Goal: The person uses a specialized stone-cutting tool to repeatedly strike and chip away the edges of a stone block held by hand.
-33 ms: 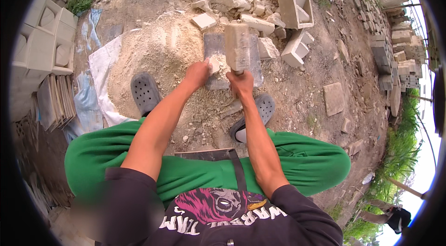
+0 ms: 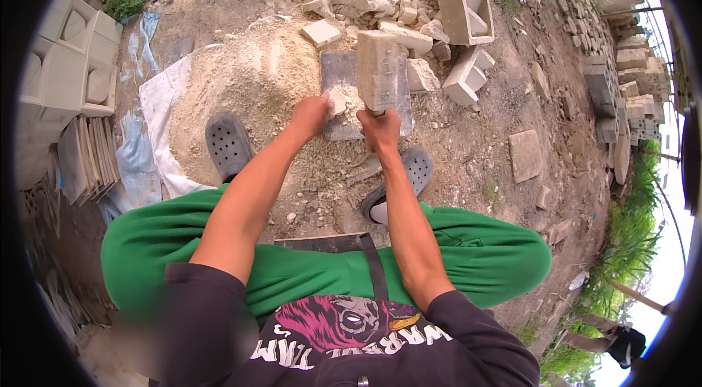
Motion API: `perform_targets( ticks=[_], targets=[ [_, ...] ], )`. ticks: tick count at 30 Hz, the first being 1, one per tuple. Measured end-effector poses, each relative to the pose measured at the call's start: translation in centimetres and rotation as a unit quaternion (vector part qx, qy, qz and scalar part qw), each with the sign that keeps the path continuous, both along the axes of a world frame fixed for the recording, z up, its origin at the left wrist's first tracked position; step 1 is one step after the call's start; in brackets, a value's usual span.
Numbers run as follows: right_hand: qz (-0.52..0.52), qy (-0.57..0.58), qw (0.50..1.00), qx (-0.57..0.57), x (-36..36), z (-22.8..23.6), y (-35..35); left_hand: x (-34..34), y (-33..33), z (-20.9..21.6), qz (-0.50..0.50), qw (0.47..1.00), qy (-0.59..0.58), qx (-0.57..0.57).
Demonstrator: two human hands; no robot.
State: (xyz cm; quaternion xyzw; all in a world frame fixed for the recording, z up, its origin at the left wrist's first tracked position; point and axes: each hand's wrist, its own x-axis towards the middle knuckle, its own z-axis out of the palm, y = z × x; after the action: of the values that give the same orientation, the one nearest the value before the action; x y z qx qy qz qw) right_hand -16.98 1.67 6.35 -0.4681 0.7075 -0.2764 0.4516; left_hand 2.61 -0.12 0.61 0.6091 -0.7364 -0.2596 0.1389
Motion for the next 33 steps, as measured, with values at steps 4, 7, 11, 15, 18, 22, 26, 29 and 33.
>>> perform_targets(
  ticks=[4,7,11,15,18,22,26,29,33],
  targets=[
    [-0.017,0.010,0.991,-0.131,-0.7,-4.3,1.7,-0.6,-0.6,0.2,-0.020,1.000,0.006,0.006],
    [0.014,0.014,0.996,0.084,-0.8,-4.0,2.1,0.5,-0.7,-1.2,-0.101,0.994,-0.019,-0.027],
    [0.010,0.044,0.998,0.032,-0.6,-1.5,1.2,0.6,-0.4,-2.1,-0.046,0.998,-0.004,-0.041],
    [0.016,0.102,0.994,-0.033,0.0,0.2,0.5,0.0,-0.4,-0.9,-0.002,1.000,-0.015,0.001],
    [0.013,0.178,0.980,-0.093,-0.5,-4.3,2.0,-1.1,-0.9,0.1,-0.017,1.000,0.003,0.002],
    [0.076,0.175,0.976,0.106,0.1,-3.1,0.9,0.8,-0.9,-1.6,-0.079,0.997,-0.015,-0.008],
    [0.017,0.099,0.995,0.014,0.3,-1.3,1.1,0.0,-0.2,-0.7,-0.022,0.999,-0.002,-0.026],
    [0.007,0.084,0.995,-0.061,0.3,-1.7,1.0,-0.6,-0.1,0.0,0.007,1.000,-0.011,-0.005],
    [0.044,0.146,0.986,0.072,-0.2,-3.9,1.2,0.1,-0.9,-1.0,-0.073,0.996,-0.045,-0.008]
  ],
)
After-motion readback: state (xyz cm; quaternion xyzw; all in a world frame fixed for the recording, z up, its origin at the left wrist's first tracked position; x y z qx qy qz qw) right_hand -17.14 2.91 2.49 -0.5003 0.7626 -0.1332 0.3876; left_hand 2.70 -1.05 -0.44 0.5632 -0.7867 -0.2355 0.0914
